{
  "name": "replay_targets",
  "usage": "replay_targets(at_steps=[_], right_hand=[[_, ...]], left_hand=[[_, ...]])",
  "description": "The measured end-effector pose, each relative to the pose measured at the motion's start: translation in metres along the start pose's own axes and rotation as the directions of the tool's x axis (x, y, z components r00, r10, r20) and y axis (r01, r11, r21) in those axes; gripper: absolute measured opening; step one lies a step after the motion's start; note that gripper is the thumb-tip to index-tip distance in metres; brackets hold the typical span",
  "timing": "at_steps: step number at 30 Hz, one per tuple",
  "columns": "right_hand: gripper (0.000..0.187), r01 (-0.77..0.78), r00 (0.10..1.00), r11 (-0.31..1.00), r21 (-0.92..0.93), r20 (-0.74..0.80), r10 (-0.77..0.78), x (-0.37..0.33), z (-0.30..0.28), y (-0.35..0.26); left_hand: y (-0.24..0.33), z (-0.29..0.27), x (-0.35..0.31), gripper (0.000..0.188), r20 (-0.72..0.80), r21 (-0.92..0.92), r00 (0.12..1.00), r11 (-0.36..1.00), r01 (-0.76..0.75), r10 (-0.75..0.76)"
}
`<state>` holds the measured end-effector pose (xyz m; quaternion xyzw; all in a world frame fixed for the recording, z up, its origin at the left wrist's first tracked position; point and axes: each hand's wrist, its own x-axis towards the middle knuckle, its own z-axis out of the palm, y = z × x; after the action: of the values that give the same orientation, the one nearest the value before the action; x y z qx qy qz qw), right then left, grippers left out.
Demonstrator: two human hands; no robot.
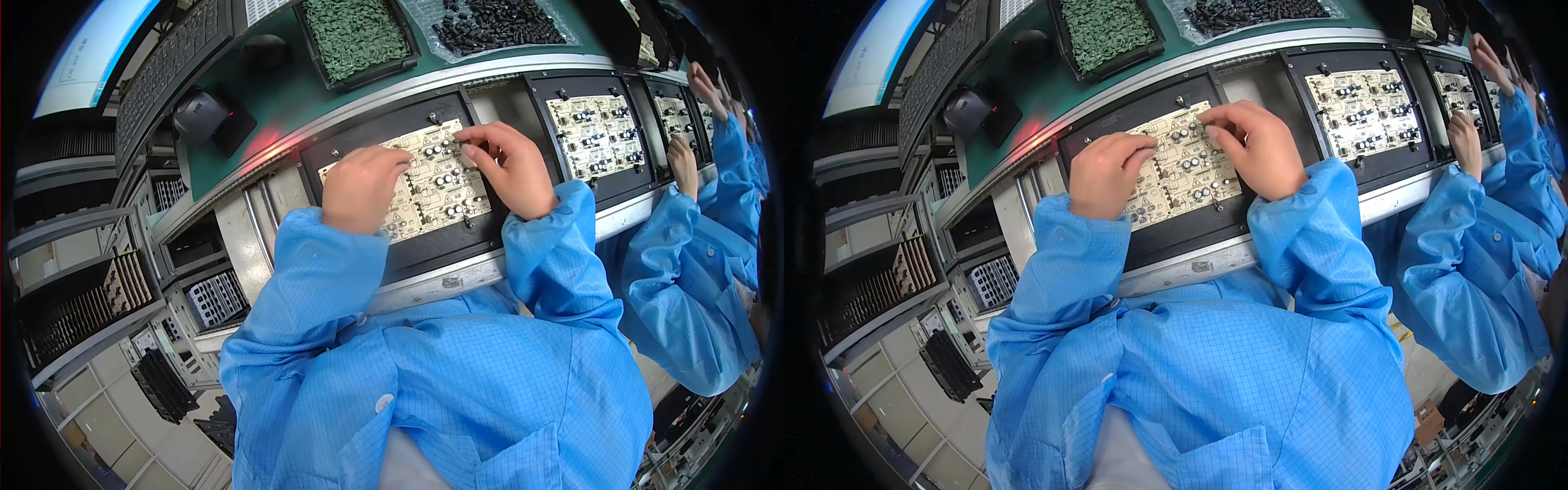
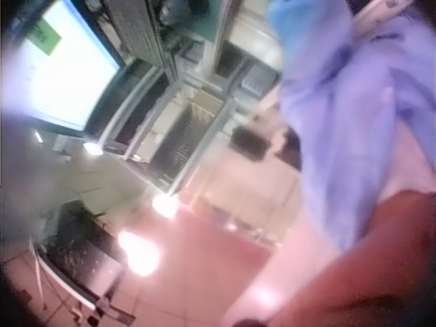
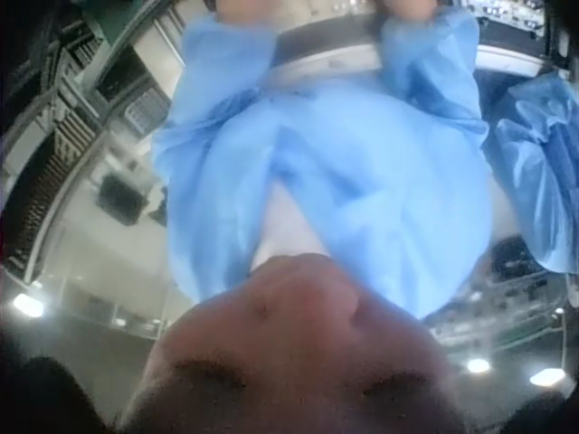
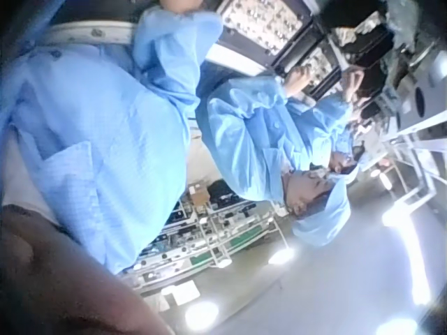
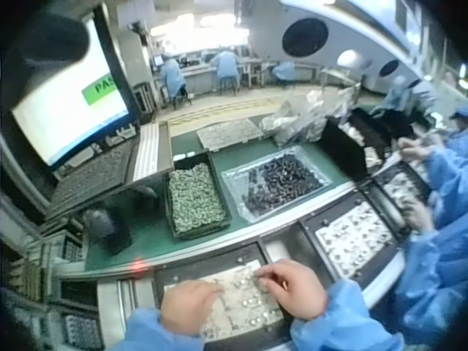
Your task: The person places circuit boards onto assembly fixtures on a conveyor line, inserts small electronic components into the boards by hand, and pushes the fixtures along the line.
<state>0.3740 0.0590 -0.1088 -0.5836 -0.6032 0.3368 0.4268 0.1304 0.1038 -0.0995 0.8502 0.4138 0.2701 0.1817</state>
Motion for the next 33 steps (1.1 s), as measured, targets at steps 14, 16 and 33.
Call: replay_targets(at_steps=[14, 16, 33], right_hand=[[0.017, 0.195, 0.972, 0.902, -0.384, -0.044, -0.229, 0.004, 0.007, 0.007], [0.016, 0.224, 0.965, 0.889, -0.399, -0.037, -0.260, 0.007, 0.006, 0.009], [0.027, -0.134, 0.991, 0.944, 0.300, 0.024, 0.133, 0.005, -0.007, 0.008]], left_hand=[[-0.006, -0.011, -0.012, 0.012, 0.047, -0.381, 0.946, 0.869, 0.315, -0.322], [-0.006, -0.009, -0.014, 0.012, 0.080, -0.419, 0.907, 0.811, 0.408, -0.414], [0.015, -0.003, -0.023, 0.008, 0.156, -0.215, 0.966, 0.947, 0.237, -0.206]])
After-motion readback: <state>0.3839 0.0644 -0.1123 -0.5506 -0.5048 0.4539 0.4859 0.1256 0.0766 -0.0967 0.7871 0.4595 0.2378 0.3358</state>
